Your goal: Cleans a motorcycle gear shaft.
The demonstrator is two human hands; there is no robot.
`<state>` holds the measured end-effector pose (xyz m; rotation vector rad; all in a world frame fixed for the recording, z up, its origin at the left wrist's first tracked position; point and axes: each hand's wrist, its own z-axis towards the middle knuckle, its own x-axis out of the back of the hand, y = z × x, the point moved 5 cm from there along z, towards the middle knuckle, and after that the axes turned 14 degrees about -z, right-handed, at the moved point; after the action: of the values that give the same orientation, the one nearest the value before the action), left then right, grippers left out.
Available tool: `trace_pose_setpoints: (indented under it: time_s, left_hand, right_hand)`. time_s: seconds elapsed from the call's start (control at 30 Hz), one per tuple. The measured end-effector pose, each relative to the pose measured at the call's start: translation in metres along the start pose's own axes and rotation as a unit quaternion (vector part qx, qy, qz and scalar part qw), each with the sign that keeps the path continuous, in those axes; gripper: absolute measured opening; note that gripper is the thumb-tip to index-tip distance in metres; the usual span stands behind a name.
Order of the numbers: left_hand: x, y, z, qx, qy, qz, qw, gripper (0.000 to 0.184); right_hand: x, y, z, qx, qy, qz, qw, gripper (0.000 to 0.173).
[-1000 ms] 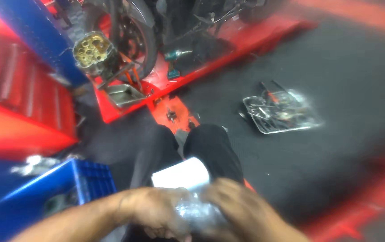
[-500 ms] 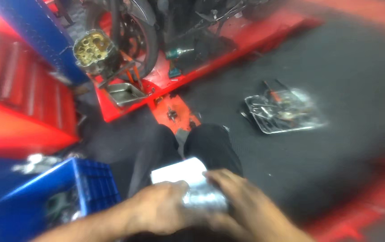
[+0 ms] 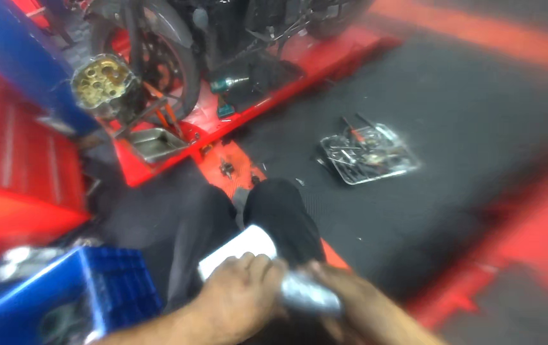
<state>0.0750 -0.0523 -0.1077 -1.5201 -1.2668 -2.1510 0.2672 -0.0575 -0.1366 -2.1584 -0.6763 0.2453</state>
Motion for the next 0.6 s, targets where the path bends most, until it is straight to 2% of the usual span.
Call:
trace_pose_setpoints:
  time_s: [0.03, 0.07, 0.1, 0.13, 0.2, 0.23, 0.27, 0.3, 0.33, 0.37, 0.43, 0.5, 0.53, 0.57, 0.6]
  left_hand:
    - [-0.006, -0.002, 0.001, -0.011, 0.004, -0.022, 1.000, 0.057]
    - [-0.010, -0.003, 0.002, 0.001, -0.025, -0.071, 0.997, 0.054]
    - [-0.012, -0.005, 0.004, 0.036, -0.080, -0.138, 0.987, 0.054]
    - [-0.010, -0.006, 0.007, 0.092, -0.147, -0.213, 0.962, 0.055]
    - [-0.005, -0.010, 0.015, 0.182, -0.235, -0.319, 0.900, 0.056]
    - [-0.002, -0.012, 0.019, 0.201, -0.262, -0.350, 0.877, 0.054]
    - [0.001, -0.014, 0.022, 0.204, -0.286, -0.372, 0.859, 0.051]
    - [0.003, -0.014, 0.023, 0.200, -0.309, -0.383, 0.847, 0.049]
    - [0.005, -0.015, 0.023, 0.192, -0.326, -0.385, 0.842, 0.047]
    - [0.009, -0.014, 0.021, 0.182, -0.334, -0.376, 0.845, 0.046]
    - [0.019, -0.011, 0.015, 0.157, -0.306, -0.305, 0.888, 0.055]
    - [0.026, -0.003, 0.004, 0.103, -0.220, -0.175, 0.954, 0.064]
    - [0.024, 0.002, -0.001, 0.070, -0.161, -0.093, 0.980, 0.065]
    - [0.017, 0.009, -0.007, 0.041, -0.101, -0.010, 0.994, 0.065]
    - [0.009, 0.013, -0.010, 0.018, -0.043, 0.061, 0.997, 0.059]
  right_hand:
    - [0.000, 0.004, -0.004, -0.005, -0.016, 0.005, 1.000, 0.054]
    - [0.002, 0.005, -0.011, 0.017, -0.015, -0.048, 0.999, 0.053]
    - [0.007, 0.002, -0.019, 0.059, 0.009, -0.152, 0.987, 0.052]
    - [0.011, -0.005, -0.027, 0.110, 0.058, -0.270, 0.955, 0.057]
    - [0.013, -0.018, -0.035, 0.215, 0.158, -0.433, 0.861, 0.085]
    - [0.013, -0.020, -0.032, 0.277, 0.188, -0.477, 0.812, 0.083]
    - [0.014, -0.022, -0.028, 0.347, 0.207, -0.498, 0.768, 0.072]
    - [0.014, -0.023, -0.024, 0.407, 0.208, -0.500, 0.735, 0.062]
    - [0.013, -0.025, -0.022, 0.444, 0.191, -0.493, 0.723, 0.053]
    - [0.011, -0.026, -0.021, 0.454, 0.161, -0.474, 0.737, 0.047]
    - [0.011, -0.028, -0.017, 0.379, 0.085, -0.389, 0.835, 0.042]
    - [0.013, -0.021, -0.009, 0.192, 0.012, -0.241, 0.951, 0.028]
    - [0.011, -0.012, -0.004, 0.091, -0.028, -0.135, 0.986, 0.028]
    - [0.004, -0.001, -0.002, -0.006, -0.074, -0.020, 0.997, 0.040]
    - [-0.005, 0.008, -0.002, -0.082, -0.129, 0.077, 0.985, 0.053]
